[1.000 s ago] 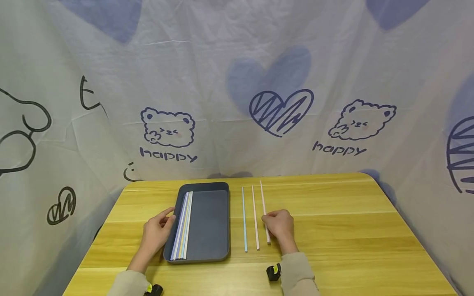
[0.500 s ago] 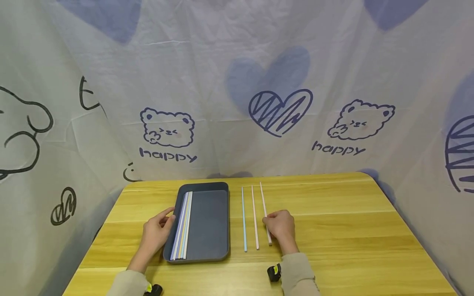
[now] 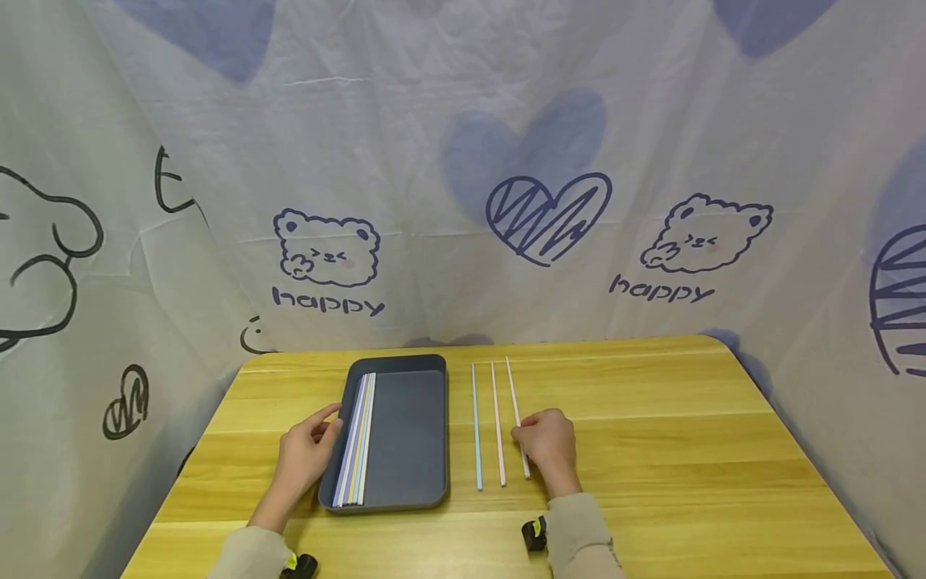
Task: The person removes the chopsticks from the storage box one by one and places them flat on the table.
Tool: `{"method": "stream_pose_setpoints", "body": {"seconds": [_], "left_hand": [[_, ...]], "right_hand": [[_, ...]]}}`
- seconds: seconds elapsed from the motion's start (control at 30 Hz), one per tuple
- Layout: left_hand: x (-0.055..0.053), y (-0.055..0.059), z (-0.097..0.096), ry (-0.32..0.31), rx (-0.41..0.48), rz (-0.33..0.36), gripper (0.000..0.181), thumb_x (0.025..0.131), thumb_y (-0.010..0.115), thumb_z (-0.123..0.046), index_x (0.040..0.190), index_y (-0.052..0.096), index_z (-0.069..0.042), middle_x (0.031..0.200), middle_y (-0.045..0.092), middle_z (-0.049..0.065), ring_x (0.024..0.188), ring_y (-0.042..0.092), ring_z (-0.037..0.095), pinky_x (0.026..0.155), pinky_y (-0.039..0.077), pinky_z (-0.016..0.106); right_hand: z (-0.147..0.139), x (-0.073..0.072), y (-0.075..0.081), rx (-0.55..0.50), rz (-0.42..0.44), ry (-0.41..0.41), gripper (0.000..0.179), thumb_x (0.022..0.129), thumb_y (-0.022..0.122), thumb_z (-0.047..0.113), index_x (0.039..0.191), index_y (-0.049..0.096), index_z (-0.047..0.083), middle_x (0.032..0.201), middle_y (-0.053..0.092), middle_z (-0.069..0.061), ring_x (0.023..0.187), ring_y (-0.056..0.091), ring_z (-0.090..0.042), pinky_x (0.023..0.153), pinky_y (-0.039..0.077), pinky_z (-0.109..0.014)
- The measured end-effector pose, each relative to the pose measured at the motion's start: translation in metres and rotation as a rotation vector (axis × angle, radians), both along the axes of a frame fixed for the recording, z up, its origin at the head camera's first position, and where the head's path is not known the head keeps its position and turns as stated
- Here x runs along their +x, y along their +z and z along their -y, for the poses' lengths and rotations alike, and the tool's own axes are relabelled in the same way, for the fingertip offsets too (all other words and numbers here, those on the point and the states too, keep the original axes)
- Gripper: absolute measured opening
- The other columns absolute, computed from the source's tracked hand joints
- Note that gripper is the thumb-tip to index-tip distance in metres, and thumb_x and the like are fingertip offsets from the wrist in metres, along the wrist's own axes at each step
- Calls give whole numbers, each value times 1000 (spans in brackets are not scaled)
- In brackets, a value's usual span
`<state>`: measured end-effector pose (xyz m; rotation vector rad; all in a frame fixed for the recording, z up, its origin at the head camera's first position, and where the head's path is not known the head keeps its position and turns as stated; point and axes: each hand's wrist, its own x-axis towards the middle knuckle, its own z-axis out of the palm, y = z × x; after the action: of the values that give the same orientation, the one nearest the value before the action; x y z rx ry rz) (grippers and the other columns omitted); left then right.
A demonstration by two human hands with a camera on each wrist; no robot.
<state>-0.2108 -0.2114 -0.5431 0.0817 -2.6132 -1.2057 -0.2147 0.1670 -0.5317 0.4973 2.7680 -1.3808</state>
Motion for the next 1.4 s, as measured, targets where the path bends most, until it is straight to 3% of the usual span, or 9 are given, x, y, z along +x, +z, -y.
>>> {"method": "stream_pose_setpoints", "body": {"seconds": [0.33, 0.47, 0.6, 0.97, 1.23, 1.4], "left_hand": [[0, 1, 0, 2, 3, 5, 34, 103, 68, -14, 137, 71, -8, 91, 78, 13, 71, 62, 12, 61, 49, 23], [0, 1, 0, 9, 5, 9, 34, 103, 68, -14, 137, 71, -8, 92, 78, 13, 72, 63, 13, 61, 49, 23], [-1, 1, 0, 18, 1, 10, 34, 103, 69, -15, 137, 71, -9, 92, 78, 13, 74, 65, 13, 63, 50, 23], [-2, -3, 1, 11, -1, -15, 34, 102, 70, -14, 135, 72, -8, 88, 77, 11, 71, 62, 11, 62, 49, 22], [-2, -5, 2, 21, -7, -37, 33, 101, 71, -13, 133, 73, -8, 86, 77, 11, 69, 61, 10, 60, 49, 22], [-2, -3, 2, 15, 2, -18, 33, 101, 71, -13, 134, 73, -8, 86, 76, 11, 69, 61, 11, 61, 49, 22]], "right_hand": [[3, 0, 7, -30, -5, 8, 23, 86, 70, 14, 99, 81, -2, 74, 76, -10, 49, 61, -12, 47, 49, -25], [10, 0, 16, -138, -14, 26, 23, 88, 68, 10, 102, 79, -5, 68, 72, -14, 49, 64, -16, 48, 54, -28], [20, -1, 22, -258, -16, 36, 21, 88, 67, 5, 101, 77, -7, 74, 73, -18, 53, 67, -19, 53, 59, -33], [50, -6, 31, -353, -23, 69, 18, 87, 67, 2, 98, 76, -7, 79, 75, -23, 56, 69, -18, 56, 62, -35], [71, -10, 43, -506, 29, 99, 23, 85, 65, -3, 104, 74, -12, 75, 74, -21, 54, 67, -14, 57, 61, -32], [85, -11, 46, -491, 9, 130, 22, 83, 64, -2, 100, 75, -11, 79, 75, -24, 54, 68, -15, 57, 62, -33]]}}
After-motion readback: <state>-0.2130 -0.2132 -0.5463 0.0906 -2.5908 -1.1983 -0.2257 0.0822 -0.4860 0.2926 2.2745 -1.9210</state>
